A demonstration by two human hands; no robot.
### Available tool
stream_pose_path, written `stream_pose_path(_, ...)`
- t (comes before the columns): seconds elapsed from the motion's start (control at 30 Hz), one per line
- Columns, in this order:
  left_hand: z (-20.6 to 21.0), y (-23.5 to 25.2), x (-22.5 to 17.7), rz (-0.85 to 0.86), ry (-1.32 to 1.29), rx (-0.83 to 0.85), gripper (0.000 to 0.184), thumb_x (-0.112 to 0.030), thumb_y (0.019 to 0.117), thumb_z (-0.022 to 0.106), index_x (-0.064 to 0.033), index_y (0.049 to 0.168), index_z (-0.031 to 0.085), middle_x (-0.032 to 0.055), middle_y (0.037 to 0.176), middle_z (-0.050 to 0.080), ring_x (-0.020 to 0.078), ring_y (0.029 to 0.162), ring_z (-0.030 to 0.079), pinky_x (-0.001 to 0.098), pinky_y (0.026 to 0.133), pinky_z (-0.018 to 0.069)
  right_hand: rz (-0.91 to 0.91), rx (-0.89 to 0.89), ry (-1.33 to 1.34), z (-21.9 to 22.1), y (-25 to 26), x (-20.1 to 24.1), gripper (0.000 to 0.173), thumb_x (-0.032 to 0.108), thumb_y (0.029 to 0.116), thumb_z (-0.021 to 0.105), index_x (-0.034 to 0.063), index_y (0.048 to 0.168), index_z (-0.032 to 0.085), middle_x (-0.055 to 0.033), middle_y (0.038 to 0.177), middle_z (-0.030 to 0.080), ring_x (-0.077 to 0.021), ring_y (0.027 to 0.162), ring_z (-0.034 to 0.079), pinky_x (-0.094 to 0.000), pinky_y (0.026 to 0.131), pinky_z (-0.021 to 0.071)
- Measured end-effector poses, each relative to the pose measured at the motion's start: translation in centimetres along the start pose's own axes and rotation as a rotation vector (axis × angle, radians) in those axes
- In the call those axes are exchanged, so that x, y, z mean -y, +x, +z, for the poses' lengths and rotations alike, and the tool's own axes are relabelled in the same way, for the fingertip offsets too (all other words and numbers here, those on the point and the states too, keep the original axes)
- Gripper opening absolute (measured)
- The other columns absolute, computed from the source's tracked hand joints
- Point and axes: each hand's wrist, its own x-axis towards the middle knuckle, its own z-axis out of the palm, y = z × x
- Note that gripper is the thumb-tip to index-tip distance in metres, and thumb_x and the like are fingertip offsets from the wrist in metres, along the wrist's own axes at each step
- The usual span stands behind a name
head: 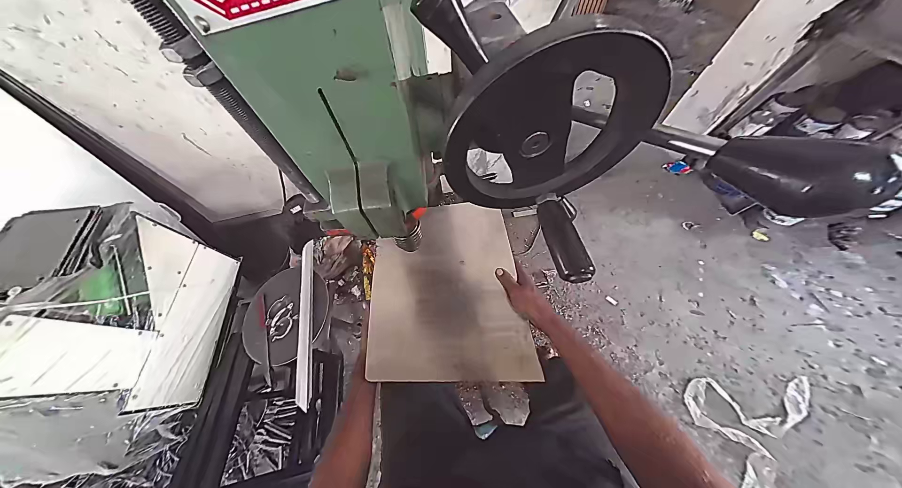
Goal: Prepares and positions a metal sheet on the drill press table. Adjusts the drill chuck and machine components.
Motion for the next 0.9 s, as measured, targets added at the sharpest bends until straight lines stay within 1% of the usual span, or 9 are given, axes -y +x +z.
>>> stream_pose_path(0.07,-0.8,0.2,-1.4,0.024,-0.098,0.142,0.061,-0.047,0.1127,0.013,-0.0121,0.155,0.041,0.0052,0.142,0.062,0.0069,0.125,0.062,0.0323,0.104,0.0545,-0.008,0.048,-0.005,-0.7,0.4,0.6,0.070,0.045,0.1072,0.049,0.0152,0.164,0.021,-0.0155,0.150,0.053,-0.0206,0.130,0.059,-0.0427,0.109,0.0493)
stream_pose_path(0.13,0.2,-0.3,-3.9,0.020,0.061,0.117,0.059,-0.039,0.1140,0.011,-0.0077,0.162,0.024,0.0091,0.161,0.040,0.0081,0.143,0.043,0.0302,0.117,0.0403,-0.018,0.090,-0.049,-1.3,0.9,1.5,0.070,0.045,0.1076,0.048,0.0137,0.164,0.020,-0.0165,0.151,0.052,-0.0214,0.132,0.057,-0.0427,0.111,0.0468)
stream_pose_path(0.17,0.8,-0.5,-4.7,-0.016,0.155,0.086,0.059,-0.038,0.1140,0.011,-0.0057,0.161,0.024,0.0120,0.163,0.036,0.0105,0.146,0.040,0.0316,0.118,0.0380,-0.013,0.104,-0.075,-1.5,1.2,1.7,0.071,0.046,0.1074,0.047,0.0140,0.165,0.019,-0.0167,0.152,0.051,-0.0222,0.134,0.056,-0.0435,0.113,0.0453)
stream_pose_path(0.27,1.3,-0.4,-4.4,-0.192,0.297,0.084,0.055,-0.041,0.1129,0.032,-0.0068,0.154,0.043,0.0150,0.153,0.050,0.0193,0.138,0.052,0.0409,0.113,0.0446,0.013,0.107,-0.092,-1.5,1.8,1.8,0.073,0.047,0.1073,0.047,0.0140,0.165,0.018,-0.0185,0.153,0.049,-0.0250,0.136,0.054,-0.0459,0.114,0.0438)
stream_pose_path(0.37,1.2,0.2,-3.5,-0.265,0.234,0.078,0.043,-0.037,0.1068,0.053,-0.0066,0.136,0.061,0.0127,0.122,0.071,0.0181,0.108,0.070,0.0391,0.092,0.0591,0.019,0.097,-0.096,-1.3,1.8,1.8,0.070,0.045,0.1078,0.047,0.0147,0.165,0.019,-0.0173,0.153,0.050,-0.0241,0.136,0.054,-0.0453,0.114,0.0440)
stream_pose_path(0.47,1.0,0.3,-3.2,-0.257,0.165,0.088,0.037,-0.030,0.1072,0.053,-0.0028,0.131,0.063,0.0127,0.110,0.074,0.0175,0.097,0.073,0.0373,0.085,0.0611,-0.011,0.089,-0.104,-1.2,1.7,1.5,0.071,0.045,0.1071,0.048,0.0121,0.164,0.022,-0.0163,0.153,0.050,-0.0223,0.137,0.054,-0.0435,0.115,0.0434)
stream_pose_path(0.63,0.6,0.6,-3.9,-0.263,0.140,0.079,0.036,-0.030,0.1066,0.054,-0.0036,0.129,0.064,0.0122,0.108,0.074,0.0180,0.096,0.073,0.0376,0.084,0.0616,-0.004,0.070,-0.149,-0.5,1.6,1.4,0.073,0.050,0.1054,0.049,0.0124,0.163,0.024,-0.0179,0.149,0.053,-0.0250,0.134,0.056,-0.0463,0.113,0.0449)
stream_pose_path(0.77,0.0,1.0,-4.4,-0.281,0.129,0.079,0.034,-0.028,0.1068,0.053,-0.0046,0.129,0.064,0.0111,0.106,0.075,0.0167,0.093,0.074,0.0360,0.082,0.0622,-0.031,0.043,-0.173,0.4,1.4,1.1,0.066,0.047,0.1063,0.048,0.0105,0.159,0.033,-0.0187,0.145,0.056,-0.0246,0.131,0.058,-0.0458,0.112,0.0460)
stream_pose_path(0.9,-0.7,1.7,-4.9,-0.287,0.131,0.076,0.032,-0.026,0.1067,0.053,-0.0048,0.128,0.064,0.0098,0.105,0.075,0.0158,0.093,0.074,0.0347,0.081,0.0621,-0.011,0.018,-0.113,1.5,0.9,1.2,0.069,0.047,0.1060,0.050,0.0090,0.160,0.029,-0.0195,0.149,0.053,-0.0245,0.135,0.055,-0.0443,0.113,0.0447)
